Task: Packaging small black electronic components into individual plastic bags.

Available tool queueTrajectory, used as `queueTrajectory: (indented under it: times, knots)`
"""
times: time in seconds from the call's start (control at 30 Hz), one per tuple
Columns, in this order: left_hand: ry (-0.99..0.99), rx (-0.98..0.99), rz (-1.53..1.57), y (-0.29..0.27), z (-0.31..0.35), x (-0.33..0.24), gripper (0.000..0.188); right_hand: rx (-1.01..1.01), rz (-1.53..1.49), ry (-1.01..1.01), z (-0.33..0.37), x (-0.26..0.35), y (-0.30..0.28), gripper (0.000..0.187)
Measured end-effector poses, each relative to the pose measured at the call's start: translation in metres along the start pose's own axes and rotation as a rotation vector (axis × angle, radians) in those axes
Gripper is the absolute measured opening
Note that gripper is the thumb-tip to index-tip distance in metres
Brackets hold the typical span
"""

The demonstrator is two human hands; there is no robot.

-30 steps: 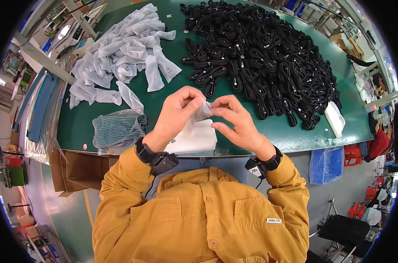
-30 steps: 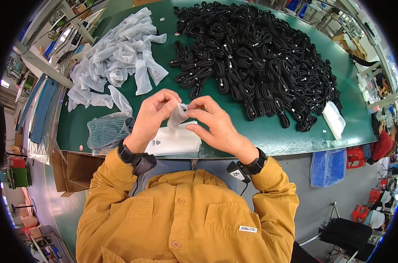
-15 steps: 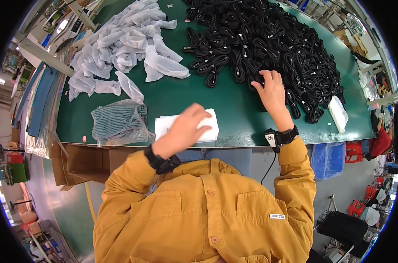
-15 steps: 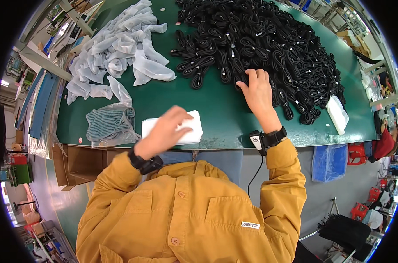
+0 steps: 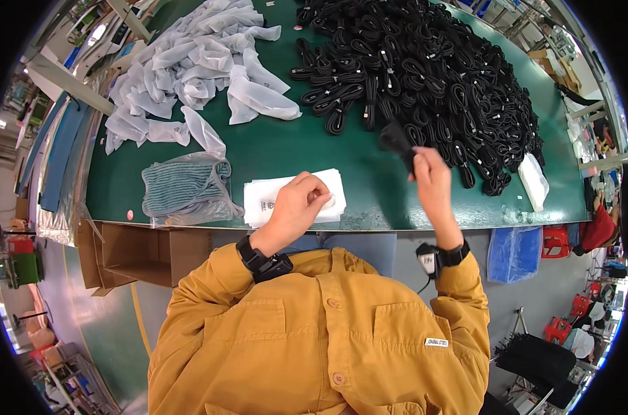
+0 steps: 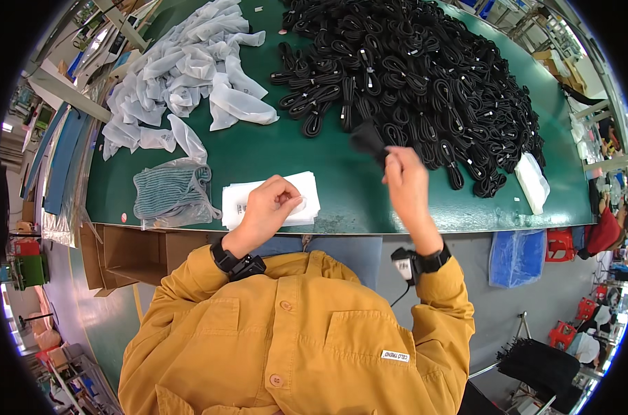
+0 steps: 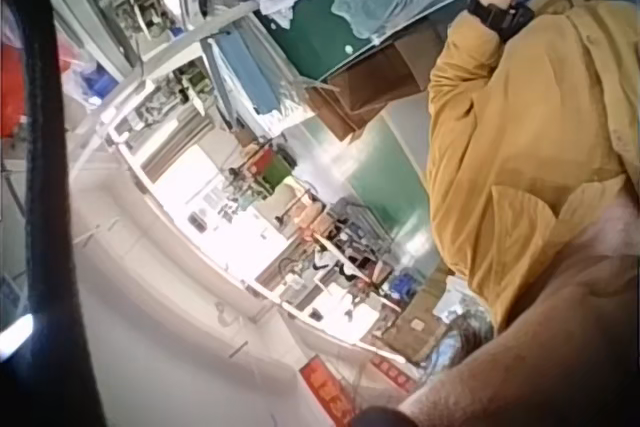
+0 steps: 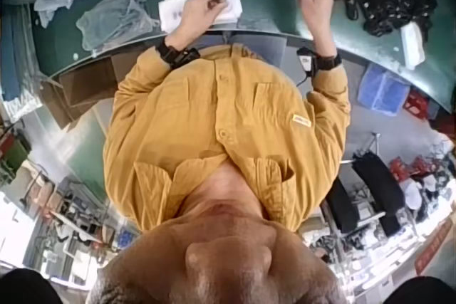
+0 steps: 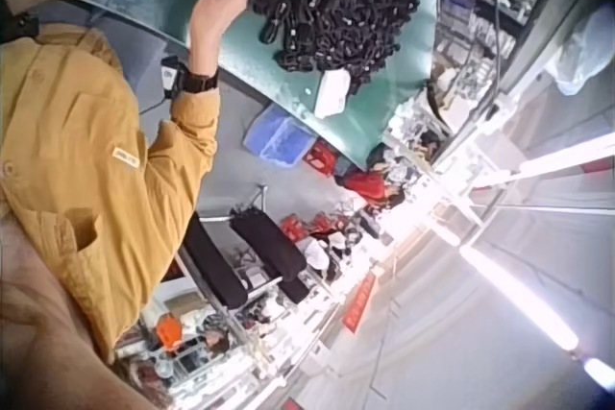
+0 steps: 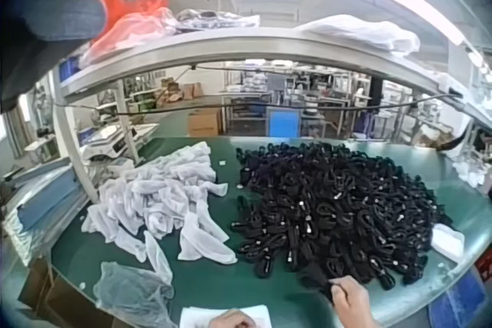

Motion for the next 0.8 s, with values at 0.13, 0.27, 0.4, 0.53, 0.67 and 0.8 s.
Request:
queueTrajectory:
  times: [0.13,0.27,0.4,0.53,0.67,0.8]
  knots:
    - [-0.065,-0.010,0.102,-0.002,-0.003,0.002,0.007,0.224,-0.060,-0.231,0.043,0.013,0.025,0.018]
    - [-0.072,-0.043,0.161,-0.004,-0.003,0.007,0.007,0.209,0.048,-0.512,0.063,0.033,0.034,0.018]
    - [-0.005,-0.048,0.094,-0.007,-0.004,0.002,0.007,0.144,0.061,-0.587,0.071,0.035,0.036,0.021]
    - [0.116,0.022,-0.130,-0.008,-0.005,-0.006,0.007,0.127,0.006,-0.556,0.071,0.038,0.029,0.027]
    - [0.042,0.044,-0.047,-0.006,-0.004,-0.002,0.007,0.137,0.148,-0.558,0.066,0.054,0.019,0.034]
    - [-0.034,-0.028,0.030,-0.005,-0.002,0.002,0.008,0.099,0.317,-0.584,0.060,0.051,0.030,0.039]
Point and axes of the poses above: each hand's wrist, its own z-axis away from the middle knuckle, its own y-axis out of the palm, x = y × z, the point moved 5 cm from there along -z, towards the middle knuckle, and after that the axes turned 11 degrees about y, right-handed, at the moved point
